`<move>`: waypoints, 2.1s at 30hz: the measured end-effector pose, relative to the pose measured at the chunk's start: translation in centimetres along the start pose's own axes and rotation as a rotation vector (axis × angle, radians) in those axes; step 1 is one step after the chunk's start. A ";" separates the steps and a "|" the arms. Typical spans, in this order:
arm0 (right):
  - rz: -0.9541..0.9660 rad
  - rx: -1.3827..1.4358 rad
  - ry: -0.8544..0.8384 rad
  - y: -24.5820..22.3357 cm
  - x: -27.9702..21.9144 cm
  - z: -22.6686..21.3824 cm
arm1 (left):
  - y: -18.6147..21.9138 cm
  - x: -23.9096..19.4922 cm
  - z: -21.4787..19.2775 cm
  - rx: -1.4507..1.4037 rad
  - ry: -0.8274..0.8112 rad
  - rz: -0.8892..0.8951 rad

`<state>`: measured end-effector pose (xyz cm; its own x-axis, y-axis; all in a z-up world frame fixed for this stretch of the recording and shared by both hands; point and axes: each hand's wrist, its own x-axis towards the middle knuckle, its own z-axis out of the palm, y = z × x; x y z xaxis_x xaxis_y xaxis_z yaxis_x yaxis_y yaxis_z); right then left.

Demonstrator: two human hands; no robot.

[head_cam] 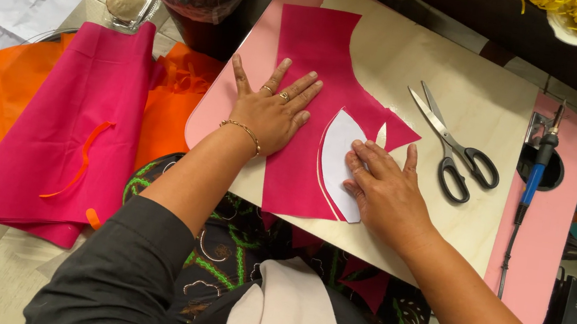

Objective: Cutting a shape out of pink fabric using a heat-cutting tool and a template

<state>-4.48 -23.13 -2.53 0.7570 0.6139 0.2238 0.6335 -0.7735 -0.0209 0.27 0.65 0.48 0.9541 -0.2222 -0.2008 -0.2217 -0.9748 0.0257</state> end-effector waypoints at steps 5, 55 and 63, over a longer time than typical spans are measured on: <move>0.022 -0.001 -0.016 -0.4 1.5 -0.3 | 0.3 -0.1 0.2 0.008 -0.008 -0.014; -0.017 -0.021 -0.054 -2.7 0.0 0.9 | 3.4 5.2 -3.2 -0.264 0.059 -0.070; 0.007 -0.027 -0.031 -3.5 -0.1 0.8 | 4.2 4.5 -3.7 -0.336 0.096 -0.197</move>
<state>-6.68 -20.34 -3.25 0.7661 0.6131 0.1931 0.6243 -0.7812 0.0036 4.39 -4.50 3.35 0.9897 -0.0156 -0.1423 0.0307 -0.9478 0.3175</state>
